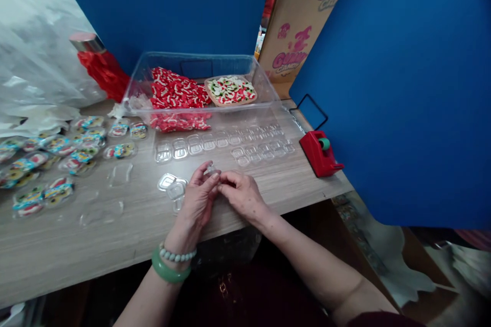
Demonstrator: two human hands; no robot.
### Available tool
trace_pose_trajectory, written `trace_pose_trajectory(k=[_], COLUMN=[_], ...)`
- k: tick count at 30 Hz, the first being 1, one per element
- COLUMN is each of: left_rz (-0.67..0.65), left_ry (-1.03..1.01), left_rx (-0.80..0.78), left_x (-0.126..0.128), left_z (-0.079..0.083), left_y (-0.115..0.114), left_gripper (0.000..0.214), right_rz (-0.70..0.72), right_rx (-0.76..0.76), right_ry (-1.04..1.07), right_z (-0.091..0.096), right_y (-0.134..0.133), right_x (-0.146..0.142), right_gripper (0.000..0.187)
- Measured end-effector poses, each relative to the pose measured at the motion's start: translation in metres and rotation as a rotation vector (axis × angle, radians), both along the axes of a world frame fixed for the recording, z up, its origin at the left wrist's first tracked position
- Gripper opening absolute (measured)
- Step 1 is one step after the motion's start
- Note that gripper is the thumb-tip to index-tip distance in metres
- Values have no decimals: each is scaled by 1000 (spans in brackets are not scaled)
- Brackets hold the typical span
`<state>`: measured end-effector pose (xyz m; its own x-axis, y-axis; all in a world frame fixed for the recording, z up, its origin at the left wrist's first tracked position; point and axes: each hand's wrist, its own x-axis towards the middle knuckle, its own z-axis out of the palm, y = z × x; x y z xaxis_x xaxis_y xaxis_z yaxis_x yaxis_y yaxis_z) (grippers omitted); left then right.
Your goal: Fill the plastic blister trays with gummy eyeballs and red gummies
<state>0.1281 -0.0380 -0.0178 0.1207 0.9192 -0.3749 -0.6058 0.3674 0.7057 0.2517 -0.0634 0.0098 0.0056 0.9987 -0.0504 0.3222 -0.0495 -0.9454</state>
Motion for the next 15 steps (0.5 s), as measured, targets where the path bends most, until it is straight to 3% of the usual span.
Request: trace_pose_trajectory(k=[2, 4, 8, 12, 15], left_rz=[-8, -13, -4, -7, 11], left_ry=[26, 49, 59, 59, 76], left_rx=[0, -13, -19, -20, -43], left_x=[0, -1, -4, -8, -12], left_z=[2, 4, 6, 6, 3], left_y=[-2, -3, -3, -2, -1], left_gripper=[58, 58, 55, 54, 54], right_rz=[-22, -16, -24, -111, -158], right_rx=[-155, -282, -345, -202, 48], right_ry=[304, 554, 658, 446, -151], right_z=[-2, -2, -2, -8, -12], right_y=[3, 7, 12, 14, 15], right_x=[-1, 0, 4, 2, -2], right_gripper=[2, 9, 15, 13, 16])
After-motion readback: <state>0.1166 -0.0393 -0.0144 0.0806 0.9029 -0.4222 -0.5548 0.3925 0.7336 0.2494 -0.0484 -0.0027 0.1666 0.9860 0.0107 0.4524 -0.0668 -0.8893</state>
